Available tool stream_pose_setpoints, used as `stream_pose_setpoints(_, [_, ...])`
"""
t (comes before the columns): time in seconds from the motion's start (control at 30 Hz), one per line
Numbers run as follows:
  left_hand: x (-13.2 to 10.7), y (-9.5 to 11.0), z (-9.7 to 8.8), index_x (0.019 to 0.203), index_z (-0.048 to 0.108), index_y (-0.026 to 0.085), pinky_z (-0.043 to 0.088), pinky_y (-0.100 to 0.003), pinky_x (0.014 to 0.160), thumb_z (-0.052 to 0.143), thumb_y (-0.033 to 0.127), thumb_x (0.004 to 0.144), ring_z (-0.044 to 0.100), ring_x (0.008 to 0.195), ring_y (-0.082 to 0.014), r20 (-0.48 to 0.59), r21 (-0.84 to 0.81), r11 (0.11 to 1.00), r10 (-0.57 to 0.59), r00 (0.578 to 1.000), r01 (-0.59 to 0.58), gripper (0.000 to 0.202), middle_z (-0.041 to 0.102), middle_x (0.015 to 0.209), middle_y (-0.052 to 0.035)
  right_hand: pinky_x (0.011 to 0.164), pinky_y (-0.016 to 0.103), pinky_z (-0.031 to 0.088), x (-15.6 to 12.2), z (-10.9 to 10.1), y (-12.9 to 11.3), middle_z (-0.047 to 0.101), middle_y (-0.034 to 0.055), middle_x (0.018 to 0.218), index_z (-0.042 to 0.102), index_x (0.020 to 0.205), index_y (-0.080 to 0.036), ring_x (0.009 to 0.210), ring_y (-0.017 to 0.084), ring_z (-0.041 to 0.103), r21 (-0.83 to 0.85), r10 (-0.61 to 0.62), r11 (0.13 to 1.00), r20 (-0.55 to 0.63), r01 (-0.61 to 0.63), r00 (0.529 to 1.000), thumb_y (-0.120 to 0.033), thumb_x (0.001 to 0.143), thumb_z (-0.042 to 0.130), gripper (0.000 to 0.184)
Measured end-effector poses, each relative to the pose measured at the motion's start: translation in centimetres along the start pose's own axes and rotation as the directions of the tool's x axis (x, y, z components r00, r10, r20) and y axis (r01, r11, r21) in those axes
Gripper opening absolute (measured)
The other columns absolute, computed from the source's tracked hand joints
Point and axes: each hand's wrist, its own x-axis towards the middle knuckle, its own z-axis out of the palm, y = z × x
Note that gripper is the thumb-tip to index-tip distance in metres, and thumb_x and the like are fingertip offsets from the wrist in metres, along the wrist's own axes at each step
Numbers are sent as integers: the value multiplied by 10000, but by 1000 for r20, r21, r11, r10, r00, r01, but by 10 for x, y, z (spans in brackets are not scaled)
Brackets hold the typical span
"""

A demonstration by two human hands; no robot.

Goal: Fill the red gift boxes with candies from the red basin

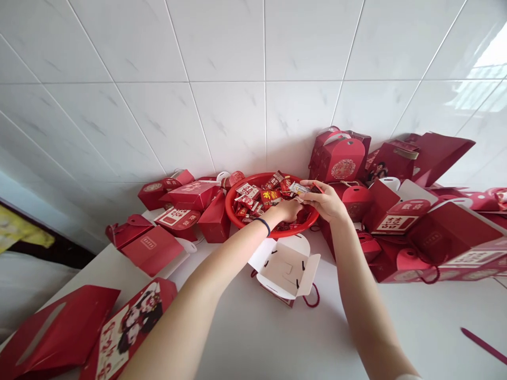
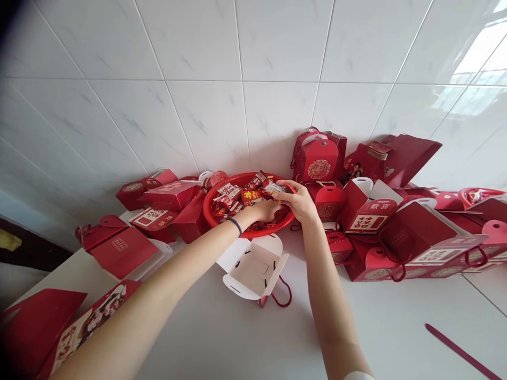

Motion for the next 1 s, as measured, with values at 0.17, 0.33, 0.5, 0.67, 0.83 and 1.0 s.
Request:
stream_pose_setpoints(0.17, [5,-2,-1,957,699,108,524,-304,761,587,-10,736,702,884,-254,-13,3,999,-42,999,42,274,762,978,-159,614,264,532,-4,4,-5,697,-6,725,709,949,-158,619,121,624,-57,-37,998,-2,36,999,-219,447,895,539])
stream_pose_setpoints(0.33, [-9,-14,-14,765,690,154,513,-297,702,610,112,781,672,746,-218,-121,-156,987,-51,991,32,92,725,748,-68,610,272,532,-10,7,-11,716,15,772,737,919,-162,625,127,617,-71,-63,996,-5,63,998,-261,473,894,484])
stream_pose_setpoints(0.5, [-52,-24,-35,776,702,138,433,-280,550,553,335,918,550,541,-149,-218,-375,927,-88,972,0,285,633,615,-21,624,268,527,-21,11,-24,715,36,829,763,916,-167,652,123,604,-103,-87,991,39,90,995,-350,567,892,415])
stream_pose_setpoints(0.67, [-114,-12,-38,904,789,135,438,-275,571,709,408,822,580,581,-151,-101,-609,792,-29,995,-39,297,701,681,-35,615,240,514,-38,15,-37,714,40,849,784,939,-172,692,125,623,-147,-88,983,155,111,984,-362,615,894,392])
stream_pose_setpoints(0.83, [-156,7,-20,1088,783,161,528,-300,788,669,328,860,706,934,-228,-126,-555,830,-18,992,-55,305,791,1035,-80,766,310,566,-60,23,-47,745,69,1014,792,1029,-188,884,205,680,-313,-98,927,324,204,941,-392,703,855,390])
stream_pose_setpoints(1.0, [-175,17,-9,1088,747,171,512,-295,879,561,256,917,693,979,-216,-159,-508,854,34,987,-111,266,775,1072,-45,753,319,551,-78,29,-58,747,56,944,792,1017,-184,810,190,659,-501,-21,806,509,316,861,-398,800,764,306])
